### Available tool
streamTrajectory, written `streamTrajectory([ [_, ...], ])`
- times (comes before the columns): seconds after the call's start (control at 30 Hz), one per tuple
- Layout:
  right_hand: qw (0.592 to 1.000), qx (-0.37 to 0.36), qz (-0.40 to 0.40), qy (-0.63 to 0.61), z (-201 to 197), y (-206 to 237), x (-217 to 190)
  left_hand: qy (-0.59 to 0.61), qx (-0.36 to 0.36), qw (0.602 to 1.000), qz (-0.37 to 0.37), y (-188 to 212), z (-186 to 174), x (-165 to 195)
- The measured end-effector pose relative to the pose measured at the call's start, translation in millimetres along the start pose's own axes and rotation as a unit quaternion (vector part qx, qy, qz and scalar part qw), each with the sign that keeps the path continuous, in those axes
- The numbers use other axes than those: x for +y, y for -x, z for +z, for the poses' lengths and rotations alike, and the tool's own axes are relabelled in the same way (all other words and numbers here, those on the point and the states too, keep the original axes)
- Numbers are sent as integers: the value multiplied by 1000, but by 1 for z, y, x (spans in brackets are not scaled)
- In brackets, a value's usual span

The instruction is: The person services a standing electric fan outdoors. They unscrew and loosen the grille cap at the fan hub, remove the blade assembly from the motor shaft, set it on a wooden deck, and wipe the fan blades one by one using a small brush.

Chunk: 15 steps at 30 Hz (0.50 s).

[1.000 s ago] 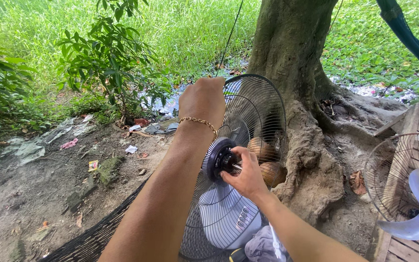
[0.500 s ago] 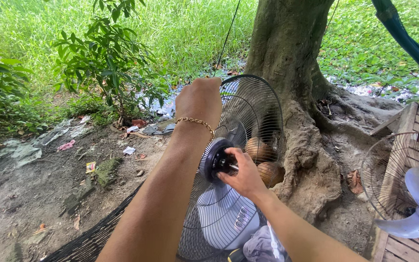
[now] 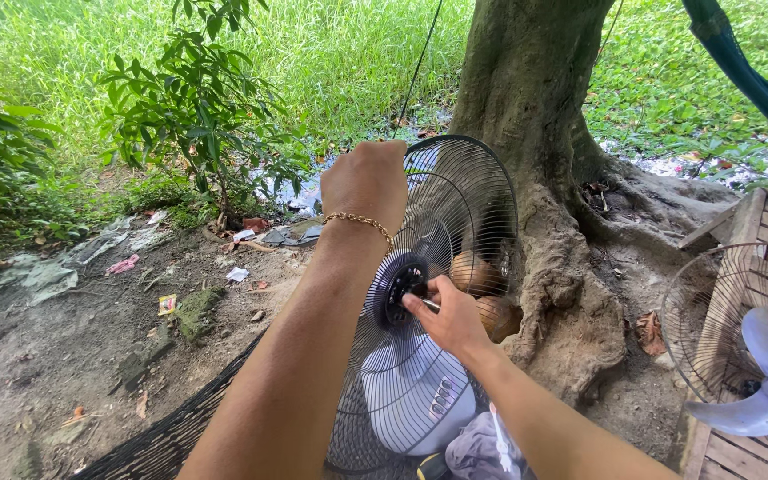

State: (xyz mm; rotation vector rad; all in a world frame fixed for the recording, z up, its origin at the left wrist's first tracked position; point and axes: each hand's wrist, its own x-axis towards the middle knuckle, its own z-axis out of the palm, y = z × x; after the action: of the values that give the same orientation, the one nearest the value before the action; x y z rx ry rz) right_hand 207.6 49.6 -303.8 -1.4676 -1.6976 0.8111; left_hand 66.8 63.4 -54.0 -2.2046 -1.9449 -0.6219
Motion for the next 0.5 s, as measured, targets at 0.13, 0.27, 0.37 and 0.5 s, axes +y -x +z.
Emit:
streamTrajectory([
  [0.13,990,70,-119,39,-3,7,-9,-3,23,1000,10,3,-3,2],
  [0.27,965,96,-244,4,-7,17,-17,10,-22,1000,-16,5,-6,6],
  [0.37,992,41,-111,-36,-4,11,-14,-11,202,977,72,17,2,13],
  [0.5,994,52,-95,-14,7,0,11,-21,231,944,236,54,30,18],
])
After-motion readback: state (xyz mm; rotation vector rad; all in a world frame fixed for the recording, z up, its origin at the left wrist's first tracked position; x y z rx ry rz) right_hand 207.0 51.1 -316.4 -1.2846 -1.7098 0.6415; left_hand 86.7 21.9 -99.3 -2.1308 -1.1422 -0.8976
